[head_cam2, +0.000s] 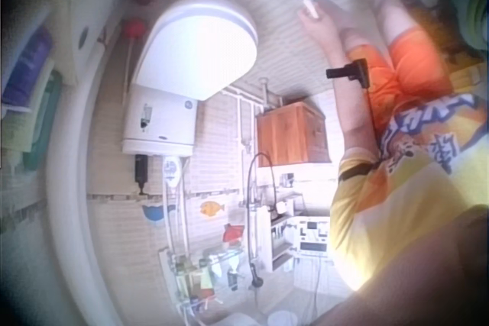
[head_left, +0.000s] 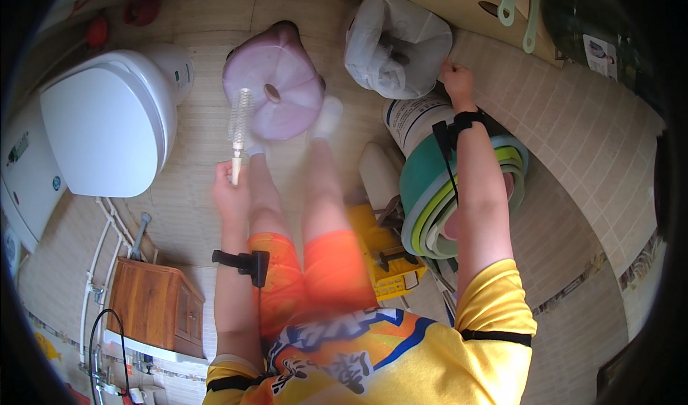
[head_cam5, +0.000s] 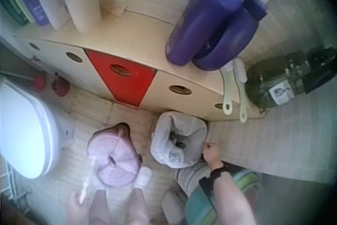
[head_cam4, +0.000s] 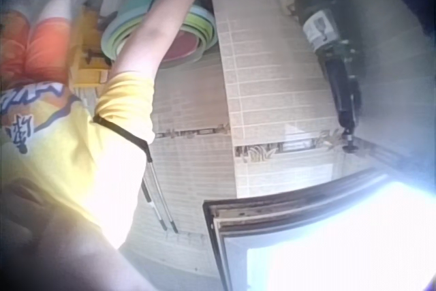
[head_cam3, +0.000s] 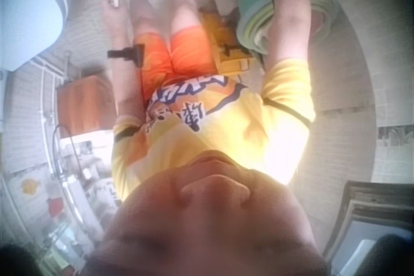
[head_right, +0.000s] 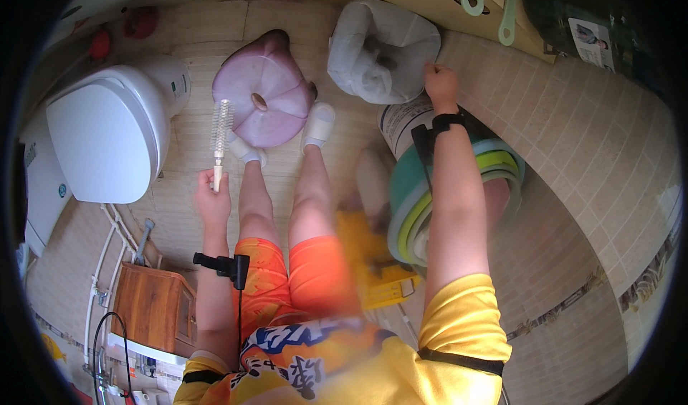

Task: The person cleans two hairbrushes in a bathroom. They rinse a pink brush and a round brush under running water, then use their fingers to pull debris from the bristles and discard it into a trash bin.

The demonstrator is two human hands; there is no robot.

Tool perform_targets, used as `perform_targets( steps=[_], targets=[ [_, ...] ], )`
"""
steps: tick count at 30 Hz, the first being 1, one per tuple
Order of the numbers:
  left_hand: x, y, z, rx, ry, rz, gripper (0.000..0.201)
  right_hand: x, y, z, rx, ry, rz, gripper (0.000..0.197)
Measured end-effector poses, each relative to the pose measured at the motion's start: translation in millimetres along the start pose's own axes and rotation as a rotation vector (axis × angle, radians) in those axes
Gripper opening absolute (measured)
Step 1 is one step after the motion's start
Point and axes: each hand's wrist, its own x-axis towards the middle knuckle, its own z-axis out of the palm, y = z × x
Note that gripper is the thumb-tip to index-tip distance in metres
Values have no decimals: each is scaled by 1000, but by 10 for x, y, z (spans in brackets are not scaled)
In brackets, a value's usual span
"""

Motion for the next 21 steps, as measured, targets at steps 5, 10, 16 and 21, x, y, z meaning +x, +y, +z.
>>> perform_targets(
  steps=[5, 10, 16, 21],
  targets=[
    [-77, 43, 141, -38, 12, 76, 19, -103, -75, 64, 86, 113, -47, 44],
    [-150, 74, 182, -74, -1, 74, 19, -304, -476, -157, 518, 0, 257, 41],
    [-180, 83, 209, -92, -25, 93, 19, -202, 3, 13, 285, 157, -89, 33],
    [-211, 99, 205, -74, -40, 90, 19, -347, -108, -37, 210, 135, -46, 27]
  ],
)
